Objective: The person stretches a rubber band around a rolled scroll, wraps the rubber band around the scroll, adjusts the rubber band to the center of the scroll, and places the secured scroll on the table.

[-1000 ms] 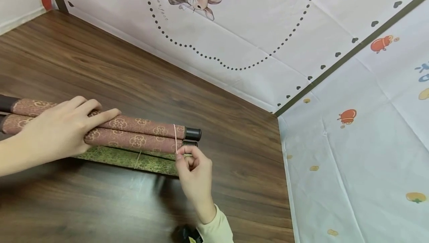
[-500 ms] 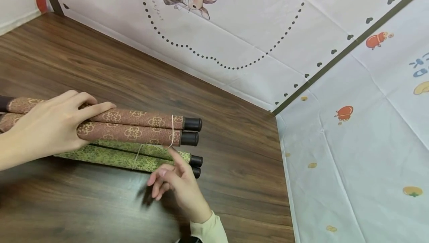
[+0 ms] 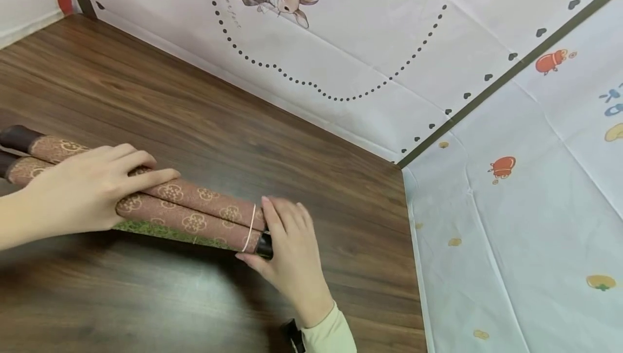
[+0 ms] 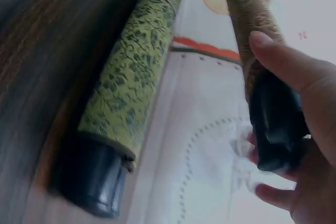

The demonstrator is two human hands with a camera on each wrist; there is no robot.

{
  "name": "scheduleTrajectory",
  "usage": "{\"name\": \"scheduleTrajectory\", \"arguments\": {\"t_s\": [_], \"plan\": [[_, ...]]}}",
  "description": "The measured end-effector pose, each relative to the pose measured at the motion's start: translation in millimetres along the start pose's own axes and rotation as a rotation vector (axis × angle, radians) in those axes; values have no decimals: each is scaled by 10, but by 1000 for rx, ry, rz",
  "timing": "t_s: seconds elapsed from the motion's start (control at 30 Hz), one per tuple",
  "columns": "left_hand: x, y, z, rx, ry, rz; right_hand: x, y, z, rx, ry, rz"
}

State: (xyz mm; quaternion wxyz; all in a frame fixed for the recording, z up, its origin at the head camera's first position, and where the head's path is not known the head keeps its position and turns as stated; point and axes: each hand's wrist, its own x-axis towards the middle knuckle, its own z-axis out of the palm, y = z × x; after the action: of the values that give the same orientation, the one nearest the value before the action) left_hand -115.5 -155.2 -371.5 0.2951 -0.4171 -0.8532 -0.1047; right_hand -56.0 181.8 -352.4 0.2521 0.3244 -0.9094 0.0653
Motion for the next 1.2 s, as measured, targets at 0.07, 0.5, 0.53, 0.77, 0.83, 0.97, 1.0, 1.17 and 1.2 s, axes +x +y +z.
{"name": "scheduleTrajectory", "arguments": {"t_s": [0.07,0.5,0.53,0.77,0.83,0.97,1.0,1.17,1.2], "plan": [[0,53,19,-7,-6,9,54,-43,49,-25,-80,-4],[-14,82,73,-10,-18,-2,107,-108,95,-23,-217,92],[-34,53,73,-20,-14,11,76,-76,97,-15,-200,97],[-268,-304,-12,10,17,-14,-121,217,108,30,-90,83],[-291,-355,-23,26,47,-20,-134,249,108,16,-66,64],[-242,-282,5,34,66,-12,-28,157,145,-57,-93,-20],[-223,-251,12,35,66,-17,5,118,155,-69,-101,-31],[-193,-170,14,42,41,-69,39,74,139,-62,-169,6],[-200,-173,7,46,39,-81,16,103,128,-60,-170,23]]}}
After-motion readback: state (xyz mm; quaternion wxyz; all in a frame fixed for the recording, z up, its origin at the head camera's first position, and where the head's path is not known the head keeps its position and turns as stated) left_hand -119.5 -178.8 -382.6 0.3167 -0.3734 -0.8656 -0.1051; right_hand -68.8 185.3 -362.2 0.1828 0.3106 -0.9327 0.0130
